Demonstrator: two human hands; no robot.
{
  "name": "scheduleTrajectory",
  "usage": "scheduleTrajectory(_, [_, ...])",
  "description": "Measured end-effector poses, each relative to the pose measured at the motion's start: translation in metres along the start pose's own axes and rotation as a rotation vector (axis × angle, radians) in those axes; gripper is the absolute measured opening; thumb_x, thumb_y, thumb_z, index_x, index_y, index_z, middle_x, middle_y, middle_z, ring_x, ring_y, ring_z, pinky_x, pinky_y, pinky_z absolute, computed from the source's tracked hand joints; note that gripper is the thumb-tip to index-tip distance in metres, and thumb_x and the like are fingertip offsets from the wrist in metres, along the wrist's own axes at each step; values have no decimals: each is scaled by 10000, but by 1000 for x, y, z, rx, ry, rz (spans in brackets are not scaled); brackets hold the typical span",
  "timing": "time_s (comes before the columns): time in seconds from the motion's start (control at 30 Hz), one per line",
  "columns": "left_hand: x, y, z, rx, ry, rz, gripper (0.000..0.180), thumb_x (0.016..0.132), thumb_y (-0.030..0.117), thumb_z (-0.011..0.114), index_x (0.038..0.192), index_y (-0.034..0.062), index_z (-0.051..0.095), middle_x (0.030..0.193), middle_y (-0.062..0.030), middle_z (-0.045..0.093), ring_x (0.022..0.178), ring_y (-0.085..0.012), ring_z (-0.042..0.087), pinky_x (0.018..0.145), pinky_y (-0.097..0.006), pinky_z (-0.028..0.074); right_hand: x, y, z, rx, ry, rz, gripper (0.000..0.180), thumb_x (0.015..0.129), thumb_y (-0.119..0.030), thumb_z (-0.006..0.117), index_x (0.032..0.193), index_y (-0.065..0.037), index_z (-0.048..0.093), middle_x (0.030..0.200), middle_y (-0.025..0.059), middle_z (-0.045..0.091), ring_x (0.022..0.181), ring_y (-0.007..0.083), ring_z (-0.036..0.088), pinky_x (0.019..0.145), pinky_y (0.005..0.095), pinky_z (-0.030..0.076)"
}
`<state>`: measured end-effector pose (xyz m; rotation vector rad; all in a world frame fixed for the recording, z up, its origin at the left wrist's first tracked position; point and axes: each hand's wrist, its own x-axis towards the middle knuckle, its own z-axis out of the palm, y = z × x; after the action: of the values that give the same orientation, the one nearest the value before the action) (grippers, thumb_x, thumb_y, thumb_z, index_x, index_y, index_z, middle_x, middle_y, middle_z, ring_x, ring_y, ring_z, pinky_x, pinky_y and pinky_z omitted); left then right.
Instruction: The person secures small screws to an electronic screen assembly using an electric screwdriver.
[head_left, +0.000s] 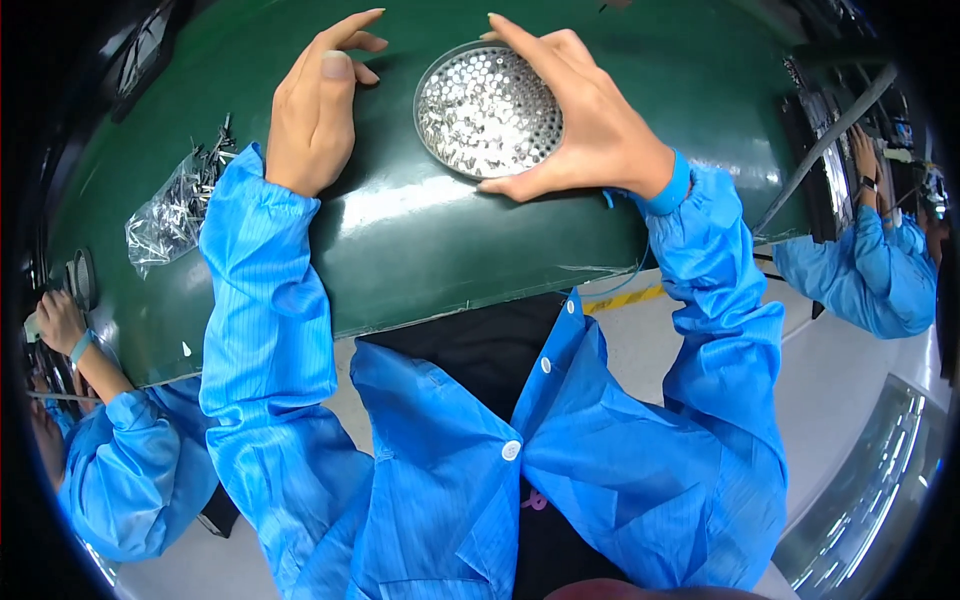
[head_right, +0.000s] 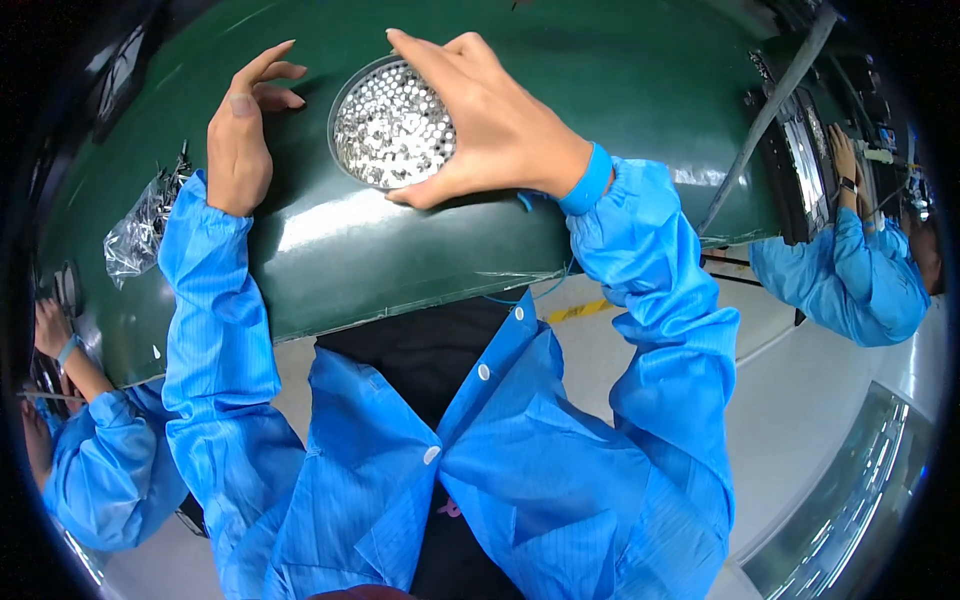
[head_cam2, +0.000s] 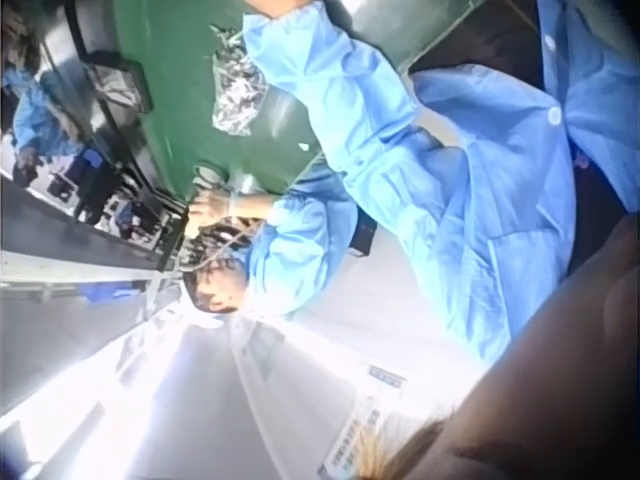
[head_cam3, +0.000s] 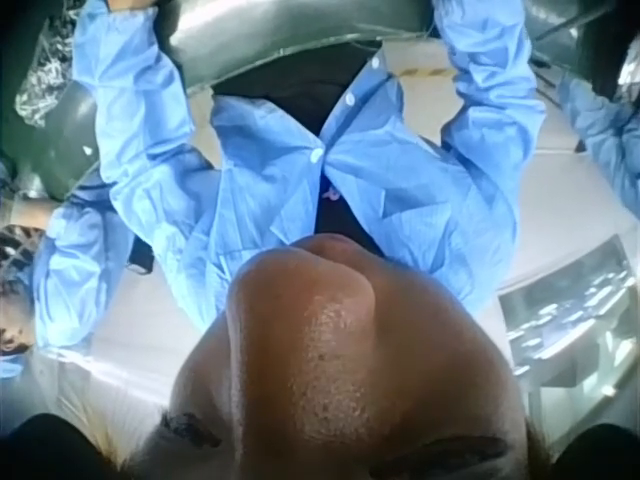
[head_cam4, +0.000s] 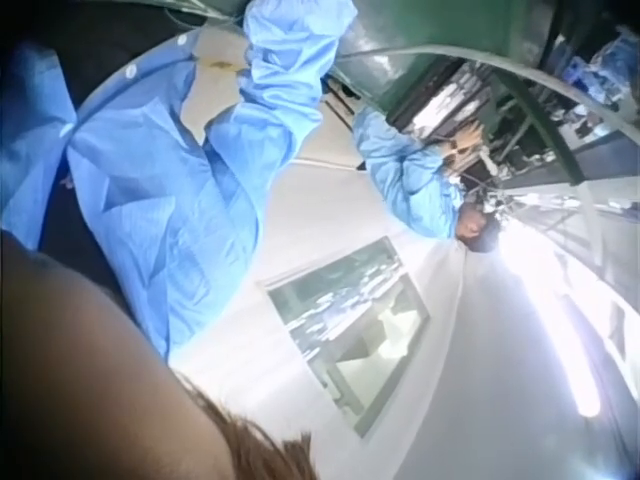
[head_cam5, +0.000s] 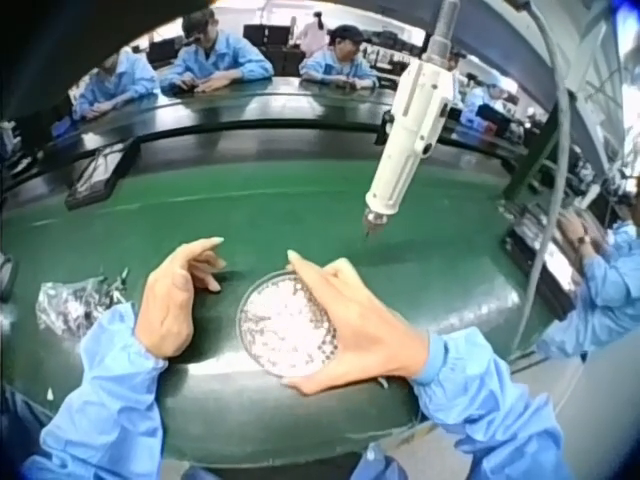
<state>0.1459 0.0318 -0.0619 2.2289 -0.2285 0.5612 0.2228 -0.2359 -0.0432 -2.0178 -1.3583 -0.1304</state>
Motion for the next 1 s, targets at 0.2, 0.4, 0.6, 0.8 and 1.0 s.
scheduleTrajectory(0.2, [-2, -2, -1, -9, -8, 5, 747, 1071, 594, 170, 1410, 35, 531, 1209, -143, 657, 952, -206, 649, 927, -357, 493, -1, 2, 0, 20, 1, 0, 1206, 505, -344, 962, 1509, 12, 396, 1350, 195, 582, 1161, 331, 582, 1025, 417, 489])
scheduleTrajectory(0.4, [0, -3, 1, -12, -18, -7, 750, 1070, 597, 164, 1415, 37, 525, 1217, -146, 653, 959, -205, 646, 934, -359, 487, -1, -4, -4, 89, -17, -53, 1158, 538, -423, 927, 1453, 81, 427, 1245, 220, 615, 1111, 356, 553, 985, 417, 480])
scheduleTrajectory(0.6, [-2, -9, 0, -5, -12, -18, 750, 1070, 595, 161, 1415, 38, 525, 1221, -144, 653, 957, -203, 642, 939, -356, 482, 1, -2, -14, -54, -27, -13, 1051, 514, -323, 918, 1422, 29, 525, 1273, 182, 649, 1064, 307, 596, 985, 408, 495])
scheduleTrajectory(0.8, [-1, -11, 2, -1, -1, -14, 748, 1069, 596, 161, 1415, 42, 527, 1218, -147, 656, 956, -209, 648, 932, -358, 488, -1, 1, -12, -51, -32, 3, 1020, 519, -326, 915, 1400, 32, 545, 1262, 176, 654, 1042, 307, 598, 971, 404, 499])
scheduleTrajectory(1.0, [-1, -12, 2, 0, -2, -14, 752, 1067, 603, 160, 1414, 49, 530, 1215, -145, 659, 956, -210, 649, 936, -362, 489, -4, -1, -9, -21, -33, -4, 1028, 517, -334, 925, 1398, 32, 543, 1267, 177, 649, 1043, 304, 594, 970, 404, 498])
